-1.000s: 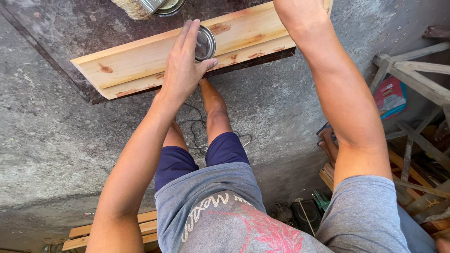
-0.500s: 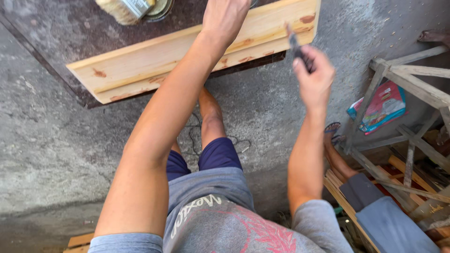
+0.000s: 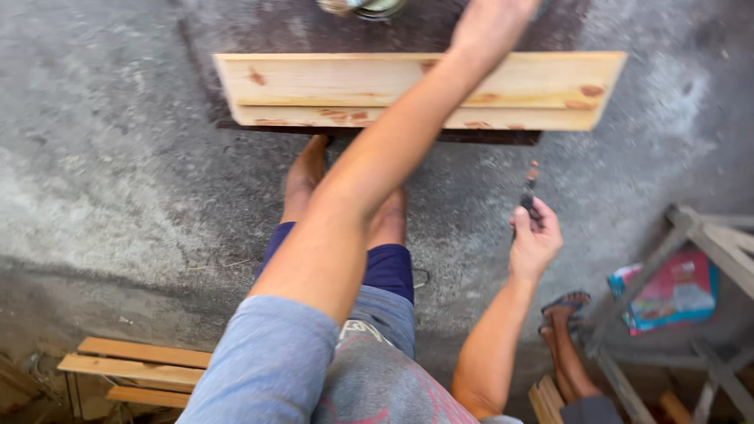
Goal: The person uses a small metal tool to scoop wood stain from a can and applies it to the surface of a wooden plank. They repeatedly dip the tool into the can and spread the stain along the plank's length.
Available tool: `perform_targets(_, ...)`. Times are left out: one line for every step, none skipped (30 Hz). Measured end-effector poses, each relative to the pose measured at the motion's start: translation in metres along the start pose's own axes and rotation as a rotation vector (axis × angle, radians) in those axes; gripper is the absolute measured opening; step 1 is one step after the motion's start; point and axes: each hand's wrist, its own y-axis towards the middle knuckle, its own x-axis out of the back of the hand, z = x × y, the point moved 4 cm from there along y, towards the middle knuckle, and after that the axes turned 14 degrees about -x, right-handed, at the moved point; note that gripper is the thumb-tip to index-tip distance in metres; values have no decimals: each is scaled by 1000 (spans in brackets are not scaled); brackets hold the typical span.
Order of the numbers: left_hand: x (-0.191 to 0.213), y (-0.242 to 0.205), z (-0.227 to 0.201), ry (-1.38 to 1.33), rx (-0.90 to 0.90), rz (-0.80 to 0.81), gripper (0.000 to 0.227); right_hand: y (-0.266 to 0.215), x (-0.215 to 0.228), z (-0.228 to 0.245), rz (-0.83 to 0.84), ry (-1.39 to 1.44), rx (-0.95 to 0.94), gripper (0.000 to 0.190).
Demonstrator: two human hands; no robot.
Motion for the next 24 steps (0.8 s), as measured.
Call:
perform_targets(5,-2,-1,38,-48,-45,39,-1,-6,2,23,2,14,28)
perform_targets(13,-1,-5,67,-103,-94,54,-2,-9,6,34,2,33,26)
perform_targets(19,2,-4,96,-89,-43,59,-3,-15,10,45,2,52,24)
perform_targets(27,2,-6,115,-78,9,65,-5,-21,15,58,-19,79,22)
perform_targets(40,1,-5,127,-76,-17,69,-6,-28,19,70,-39,106,20)
perform_targets(51,-6,-11,124,-69,-31,73,-14,-31,22,74,-68,118,18)
perform_targets(62,-15,-14,121,-63,-46,78,-18,-36,23,81,-61,99,19)
perform_targets(75,-28,-18,47,-87,-103,74,-20,-42,25,85,-54,80,20)
perform_targets(88,-46,-19,-28,-109,-162,72,-22,-50,26,90,-47,61,21)
perform_targets(103,-67,-19,-98,-144,-226,74,-24,-61,26,114,-55,63,22)
perform_targets(117,-95,-14,-209,-148,-252,68,-26,-72,26,139,-62,66,23)
perform_targets(131,-128,-4,-322,-156,-275,63,-31,-85,24,159,-65,68,23)
perform_targets(144,-163,16,-345,-105,-269,57,-35,-101,21,189,-56,59,23)
perform_targets(155,-197,34,-383,-59,-267,51,-39,-114,19,206,-53,53,23)
perform_targets(171,-233,57,-333,-22,-344,42,-43,-129,16,223,-49,46,23)
perform_targets(186,-276,80,-344,48,-304,51,-49,-146,13,239,-108,56,22)
perform_targets(200,-308,107,-307,129,-309,44,-55,-166,11,254,-167,65,22)
perform_targets(215,-341,132,-306,174,-283,43,-63,-186,7,250,-148,72,22)
perform_targets(228,-371,156,-238,269,-216,51,-70,-207,4,246,-130,79,22)
perform_targets(239,-396,177,-223,324,-175,58,-77,-229,0,224,-181,109,19)
perform_targets(246,-415,197,-205,377,-133,66,-83,-250,-3,202,-233,137,18)
perform_targets(251,-430,212,-252,369,-112,78,-88,-269,-5,160,-250,180,19)
perform_targets(254,-443,224,-298,361,-91,90,-94,-287,-7,118,-269,222,20)
perform_targets(253,-446,237,-334,343,-82,103,-98,-303,-7,59,-304,266,22)
